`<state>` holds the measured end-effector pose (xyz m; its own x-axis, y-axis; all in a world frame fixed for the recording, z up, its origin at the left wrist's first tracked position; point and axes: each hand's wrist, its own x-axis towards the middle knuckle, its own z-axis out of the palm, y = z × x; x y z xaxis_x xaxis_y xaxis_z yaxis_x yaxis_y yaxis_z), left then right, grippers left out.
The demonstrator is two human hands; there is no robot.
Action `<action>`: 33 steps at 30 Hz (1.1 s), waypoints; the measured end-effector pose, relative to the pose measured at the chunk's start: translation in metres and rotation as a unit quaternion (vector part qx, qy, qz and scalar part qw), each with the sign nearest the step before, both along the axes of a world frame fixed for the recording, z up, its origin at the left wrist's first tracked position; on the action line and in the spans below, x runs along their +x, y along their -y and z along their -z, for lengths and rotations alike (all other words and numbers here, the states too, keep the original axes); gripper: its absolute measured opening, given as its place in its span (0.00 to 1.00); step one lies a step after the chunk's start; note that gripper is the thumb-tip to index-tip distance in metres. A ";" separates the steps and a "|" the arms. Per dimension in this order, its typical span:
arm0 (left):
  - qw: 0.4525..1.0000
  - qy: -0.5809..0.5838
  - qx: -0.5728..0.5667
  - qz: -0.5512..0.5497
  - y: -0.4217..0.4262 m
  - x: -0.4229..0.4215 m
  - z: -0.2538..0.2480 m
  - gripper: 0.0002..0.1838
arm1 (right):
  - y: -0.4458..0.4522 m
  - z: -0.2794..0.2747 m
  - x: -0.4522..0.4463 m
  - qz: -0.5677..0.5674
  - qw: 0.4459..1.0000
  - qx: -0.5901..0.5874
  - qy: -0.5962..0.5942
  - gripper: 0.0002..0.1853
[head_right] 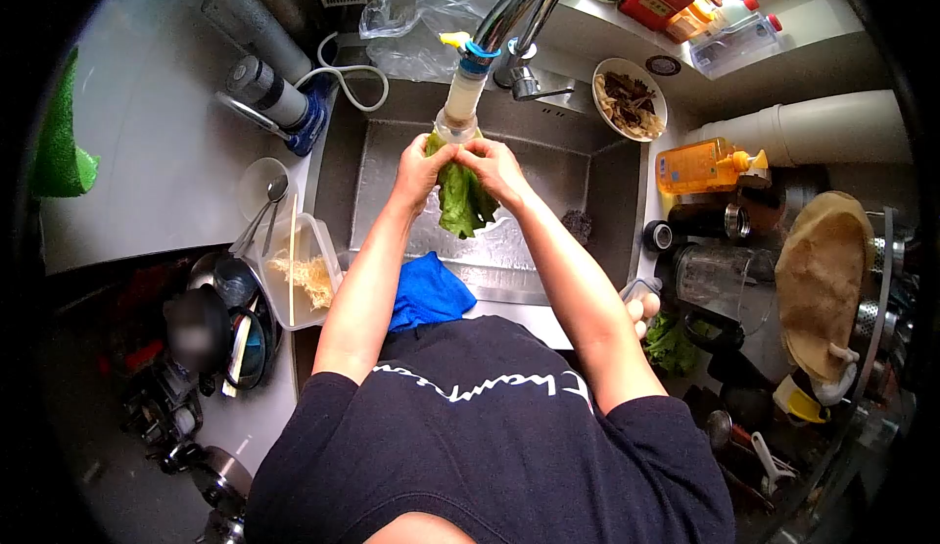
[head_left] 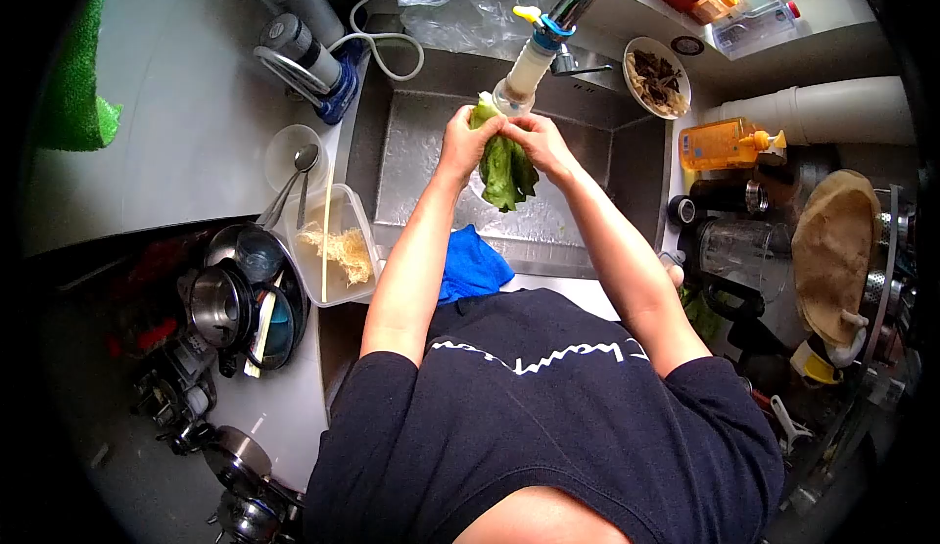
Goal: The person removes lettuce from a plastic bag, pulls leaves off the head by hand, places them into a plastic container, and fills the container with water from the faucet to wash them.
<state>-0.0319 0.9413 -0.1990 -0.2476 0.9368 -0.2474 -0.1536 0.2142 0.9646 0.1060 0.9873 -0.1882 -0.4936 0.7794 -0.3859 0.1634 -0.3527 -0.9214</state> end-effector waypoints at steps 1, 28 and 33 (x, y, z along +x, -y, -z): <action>1.000 0.001 0.000 0.000 0.000 0.001 0.002 0.11 | 0.002 0.001 0.001 0.006 1.000 0.008 0.017 0.14; 0.985 -0.167 0.028 -0.027 -0.004 -0.017 0.006 0.21 | -0.018 0.002 0.004 -0.033 0.984 -0.159 -0.077 0.14; 0.998 -0.014 -0.026 0.046 -0.014 -0.019 0.002 0.11 | -0.015 -0.018 0.007 -0.035 0.984 -0.172 0.008 0.15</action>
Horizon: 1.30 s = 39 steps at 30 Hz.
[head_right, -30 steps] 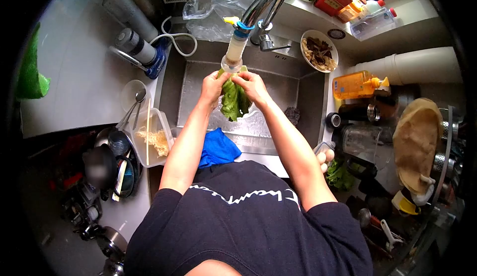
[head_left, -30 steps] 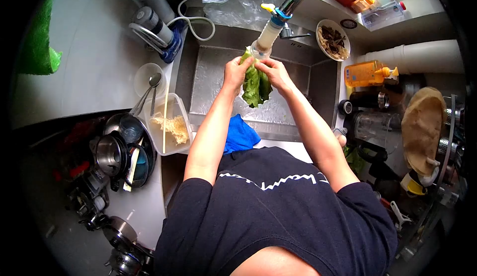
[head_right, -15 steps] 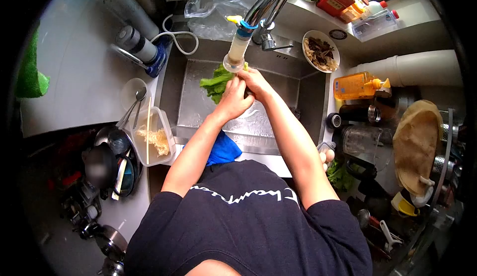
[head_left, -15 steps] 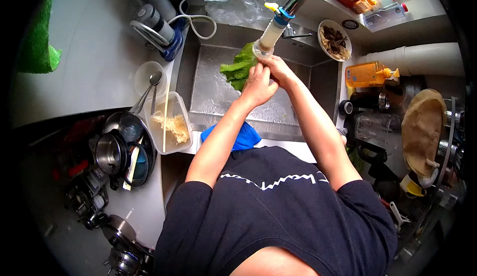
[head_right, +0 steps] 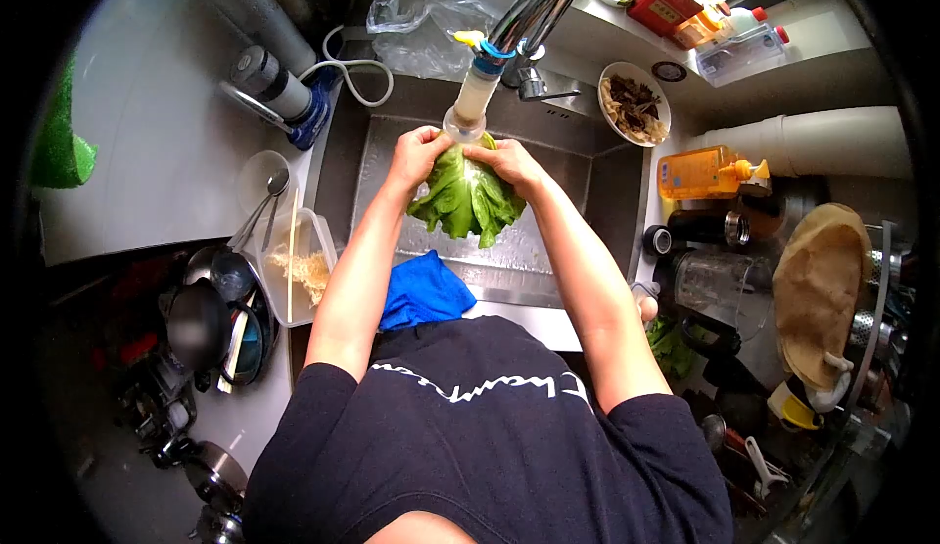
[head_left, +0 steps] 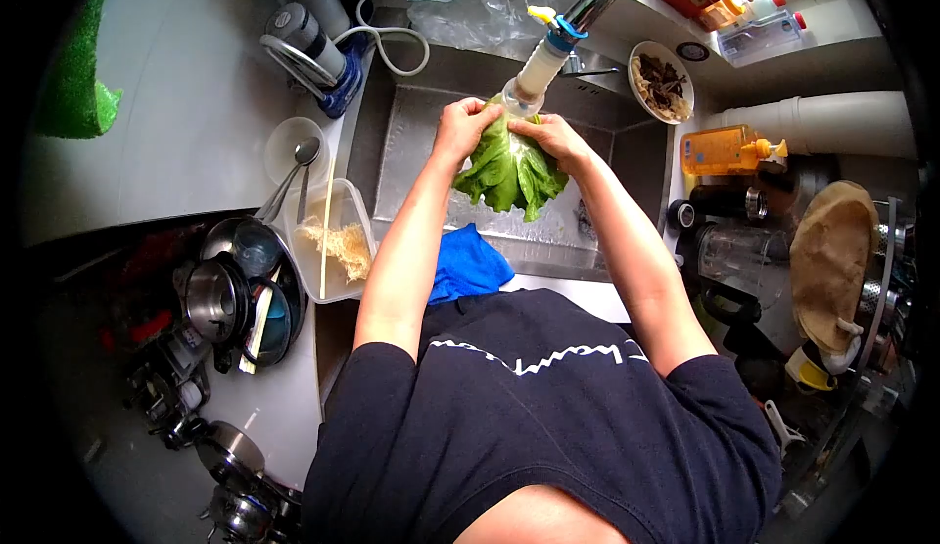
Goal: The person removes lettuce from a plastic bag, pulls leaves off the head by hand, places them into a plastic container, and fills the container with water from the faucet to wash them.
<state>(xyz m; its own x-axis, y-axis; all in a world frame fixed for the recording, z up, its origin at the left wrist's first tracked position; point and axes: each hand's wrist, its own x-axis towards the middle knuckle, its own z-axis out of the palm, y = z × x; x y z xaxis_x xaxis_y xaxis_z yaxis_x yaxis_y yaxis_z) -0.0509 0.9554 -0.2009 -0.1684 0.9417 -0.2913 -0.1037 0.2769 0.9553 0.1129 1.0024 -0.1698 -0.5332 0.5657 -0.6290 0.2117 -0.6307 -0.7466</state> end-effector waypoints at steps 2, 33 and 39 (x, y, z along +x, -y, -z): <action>0.997 0.030 -0.051 -0.043 -0.005 0.002 0.015 0.15 | -0.001 -0.003 0.001 -0.015 1.000 -0.004 -0.012 0.14; 0.996 0.039 -0.076 -0.002 0.031 -0.006 -0.002 0.14 | -0.002 0.022 -0.010 0.193 0.976 0.086 -0.061 0.12; 0.954 0.261 -0.024 -0.142 0.027 -0.002 -0.004 0.12 | -0.008 0.038 0.008 0.299 0.936 -0.112 -0.146 0.13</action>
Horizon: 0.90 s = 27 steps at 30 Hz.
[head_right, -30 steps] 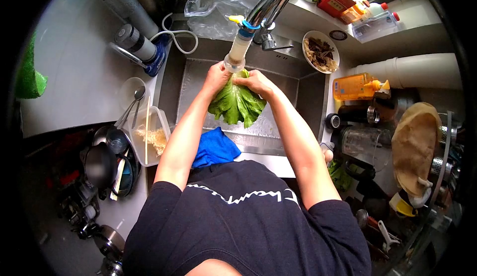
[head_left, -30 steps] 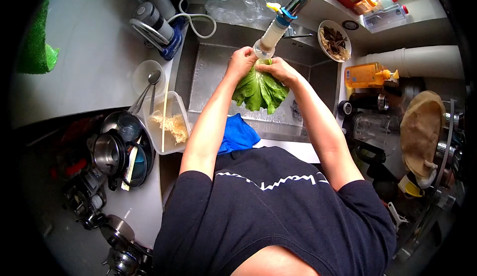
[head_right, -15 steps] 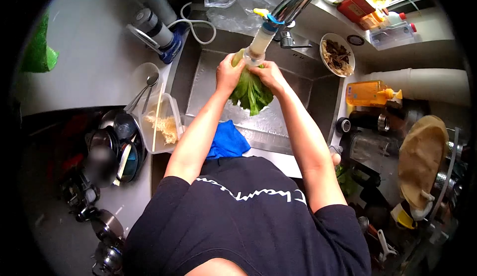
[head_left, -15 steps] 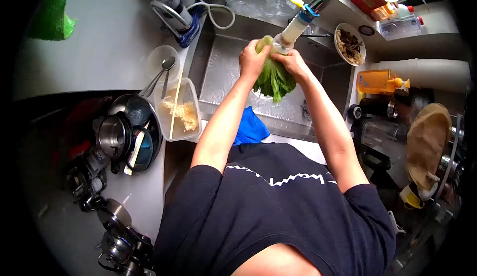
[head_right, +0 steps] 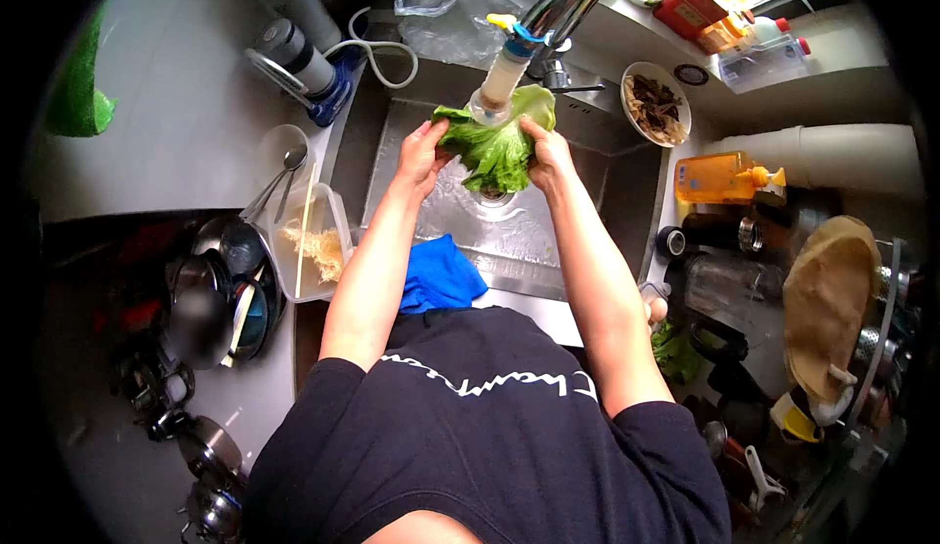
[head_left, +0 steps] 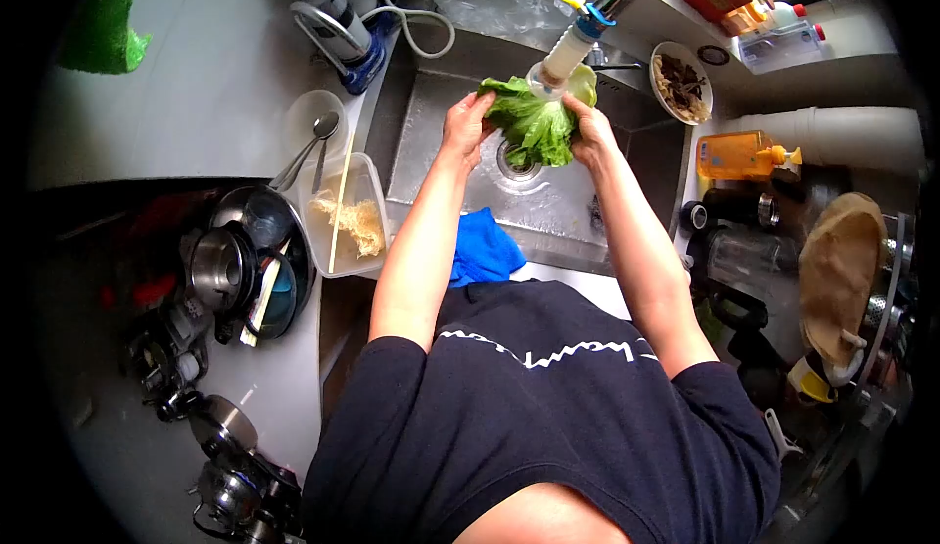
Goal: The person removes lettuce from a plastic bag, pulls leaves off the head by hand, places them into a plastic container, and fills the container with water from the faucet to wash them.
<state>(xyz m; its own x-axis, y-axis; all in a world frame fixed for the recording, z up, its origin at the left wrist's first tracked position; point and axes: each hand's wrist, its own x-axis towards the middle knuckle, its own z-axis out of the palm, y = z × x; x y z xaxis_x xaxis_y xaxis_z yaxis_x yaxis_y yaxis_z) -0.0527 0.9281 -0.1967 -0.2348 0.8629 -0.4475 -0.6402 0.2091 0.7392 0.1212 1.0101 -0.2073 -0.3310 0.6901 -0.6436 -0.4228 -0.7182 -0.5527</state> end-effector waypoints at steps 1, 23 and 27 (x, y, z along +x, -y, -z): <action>1.000 0.002 0.003 0.003 -0.003 0.002 0.002 0.12 | 0.000 0.001 0.002 0.000 1.000 -0.009 -0.011 0.13; 0.994 0.021 -0.110 -0.009 0.001 0.004 0.022 0.16 | 0.005 0.007 -0.033 0.065 0.993 -0.051 -0.087 0.17; 0.973 -0.204 -0.090 -0.057 -0.012 0.006 0.024 0.15 | 0.016 -0.001 -0.023 0.093 0.989 -0.072 -0.084 0.17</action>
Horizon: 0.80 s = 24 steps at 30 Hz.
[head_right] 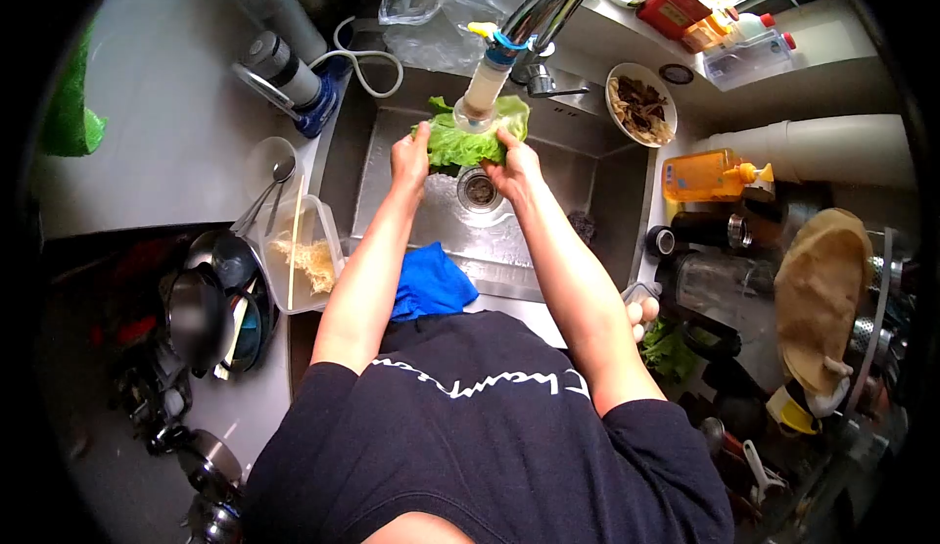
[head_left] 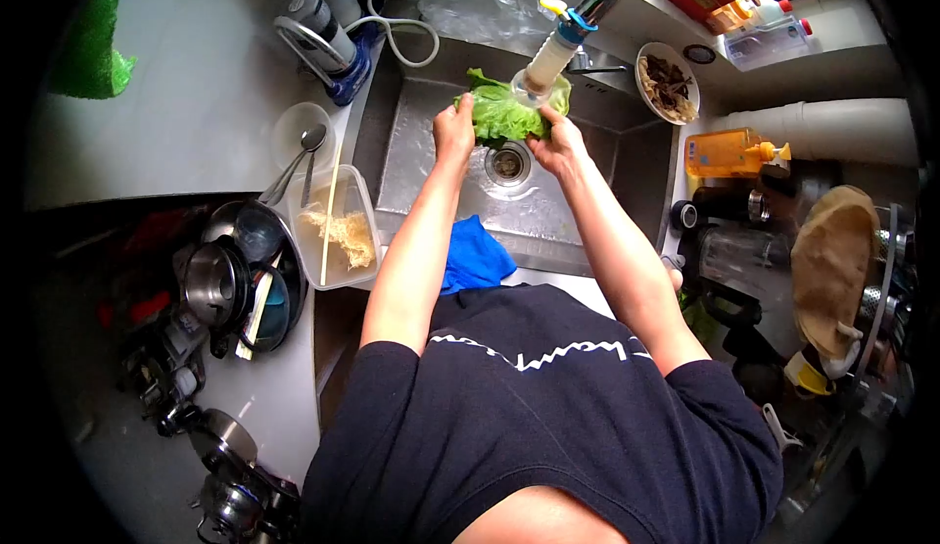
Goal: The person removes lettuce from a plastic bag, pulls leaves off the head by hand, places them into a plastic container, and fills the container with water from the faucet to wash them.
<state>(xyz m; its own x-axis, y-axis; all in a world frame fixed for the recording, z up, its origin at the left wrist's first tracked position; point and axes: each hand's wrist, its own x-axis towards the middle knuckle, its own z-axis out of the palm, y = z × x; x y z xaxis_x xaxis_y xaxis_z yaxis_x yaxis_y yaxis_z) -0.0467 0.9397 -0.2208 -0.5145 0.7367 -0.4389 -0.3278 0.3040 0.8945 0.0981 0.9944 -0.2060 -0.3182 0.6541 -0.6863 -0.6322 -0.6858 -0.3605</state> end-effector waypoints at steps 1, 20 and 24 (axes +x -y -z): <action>0.999 -0.038 -0.022 0.017 -0.006 -0.006 0.007 0.16 | 0.003 0.000 0.003 0.012 1.000 -0.009 0.012 0.17; 1.000 -0.015 -0.013 0.011 0.031 -0.009 0.012 0.26 | -0.001 0.005 -0.020 -0.118 0.911 0.284 0.274 0.11; 0.987 0.139 0.027 0.071 0.034 0.001 -0.038 0.32 | 0.022 -0.025 -0.013 -0.173 0.512 0.620 0.568 0.14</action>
